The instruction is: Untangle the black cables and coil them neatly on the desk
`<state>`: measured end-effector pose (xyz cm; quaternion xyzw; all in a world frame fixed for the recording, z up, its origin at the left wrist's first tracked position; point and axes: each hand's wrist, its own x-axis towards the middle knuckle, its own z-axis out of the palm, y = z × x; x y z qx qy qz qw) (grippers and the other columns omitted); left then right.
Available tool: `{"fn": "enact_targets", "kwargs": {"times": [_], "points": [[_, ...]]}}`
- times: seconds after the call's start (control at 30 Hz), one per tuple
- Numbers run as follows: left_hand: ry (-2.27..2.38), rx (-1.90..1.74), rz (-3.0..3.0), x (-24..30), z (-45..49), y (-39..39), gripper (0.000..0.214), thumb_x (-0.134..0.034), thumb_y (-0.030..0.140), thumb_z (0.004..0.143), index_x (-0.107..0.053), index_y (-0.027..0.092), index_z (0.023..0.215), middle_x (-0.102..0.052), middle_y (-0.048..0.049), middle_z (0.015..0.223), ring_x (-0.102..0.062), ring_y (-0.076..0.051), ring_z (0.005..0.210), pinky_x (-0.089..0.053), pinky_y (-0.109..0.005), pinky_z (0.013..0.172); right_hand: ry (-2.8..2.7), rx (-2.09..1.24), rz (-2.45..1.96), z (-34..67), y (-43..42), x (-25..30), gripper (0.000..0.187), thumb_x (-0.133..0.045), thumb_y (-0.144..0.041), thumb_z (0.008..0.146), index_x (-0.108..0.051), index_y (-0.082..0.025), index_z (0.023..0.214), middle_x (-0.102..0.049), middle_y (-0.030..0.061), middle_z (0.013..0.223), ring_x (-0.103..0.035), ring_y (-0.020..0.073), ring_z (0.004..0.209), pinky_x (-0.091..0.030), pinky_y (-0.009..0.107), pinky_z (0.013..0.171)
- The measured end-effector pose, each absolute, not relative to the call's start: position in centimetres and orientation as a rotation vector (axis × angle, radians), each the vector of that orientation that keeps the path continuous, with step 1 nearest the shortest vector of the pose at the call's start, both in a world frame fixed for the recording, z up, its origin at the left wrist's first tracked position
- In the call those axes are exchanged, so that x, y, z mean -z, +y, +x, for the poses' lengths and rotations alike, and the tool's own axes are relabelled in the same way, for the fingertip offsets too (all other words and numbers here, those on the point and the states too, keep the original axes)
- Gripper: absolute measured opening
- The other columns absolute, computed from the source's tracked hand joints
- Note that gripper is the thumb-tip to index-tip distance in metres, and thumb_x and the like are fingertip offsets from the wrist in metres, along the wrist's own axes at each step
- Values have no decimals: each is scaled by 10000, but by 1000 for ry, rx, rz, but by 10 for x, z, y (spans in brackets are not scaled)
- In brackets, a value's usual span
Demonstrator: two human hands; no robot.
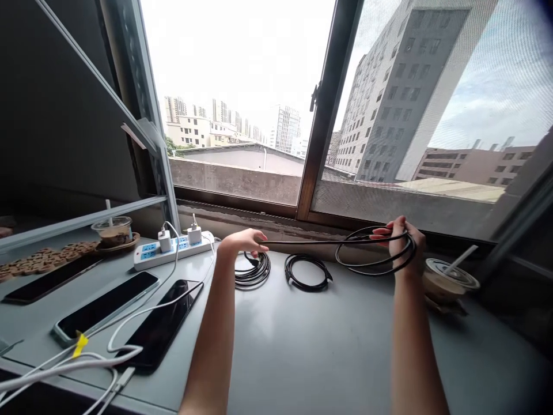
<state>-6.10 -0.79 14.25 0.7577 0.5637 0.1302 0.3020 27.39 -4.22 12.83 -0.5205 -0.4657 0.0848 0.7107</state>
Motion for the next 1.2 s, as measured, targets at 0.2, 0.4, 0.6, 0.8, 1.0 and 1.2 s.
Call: {"fn": "enact_targets", "kwargs": {"times": [0.2,0.4,0.6,0.8,1.0,1.2], "points": [[1084,-1260,1856,-162,-79,-24,439,-654,526,703,-686,126,878,-431,49,411,-395,-76,380,-290,-191,395,-1077,-321,-1298,254,-54,-143,376,-548,-516,772,-618,-149,734,-608,10,476,-558,128,334,-449,193,328],[511,-904,1885,-178,-52,-52,297,-751,450,613,-676,173,687,-331,61,379,-199,-27,314,-87,-186,323,-1363,-428,-1174,230,-55,-144,388,-694,-477,659,-668,-149,865,-669,34,604,-644,175,476,-541,252,442],[409,-1294,1675,-190,-25,-69,288,-657,465,753,-567,198,694,-247,97,398,-166,-26,310,-142,-164,301,-1502,-555,-1127,229,-61,-145,381,-689,-430,680,-637,-151,933,-697,64,777,-686,193,664,-563,271,532],[455,-1734,1381,-199,-19,-65,358,-684,501,724,-502,193,706,-256,99,448,-174,-26,335,-98,-187,292,-1383,-476,-1132,234,-74,-159,564,-641,-464,725,-536,-151,1183,-697,61,799,-678,172,625,-533,240,458],[540,-1922,1204,-197,-37,-54,329,-734,458,678,-526,204,658,-241,88,435,-178,-24,337,-55,-214,304,-1343,-84,-1136,253,-89,-167,398,-600,-526,751,-680,-149,847,-698,58,727,-571,112,455,-454,234,443],[759,-1989,1283,-197,-59,-50,306,-699,466,710,-569,201,632,-271,76,377,-204,-27,290,-55,-225,273,-1265,198,-1148,285,-98,-166,380,-602,-531,758,-726,-187,860,-709,42,757,-495,113,511,-415,262,538]]}}
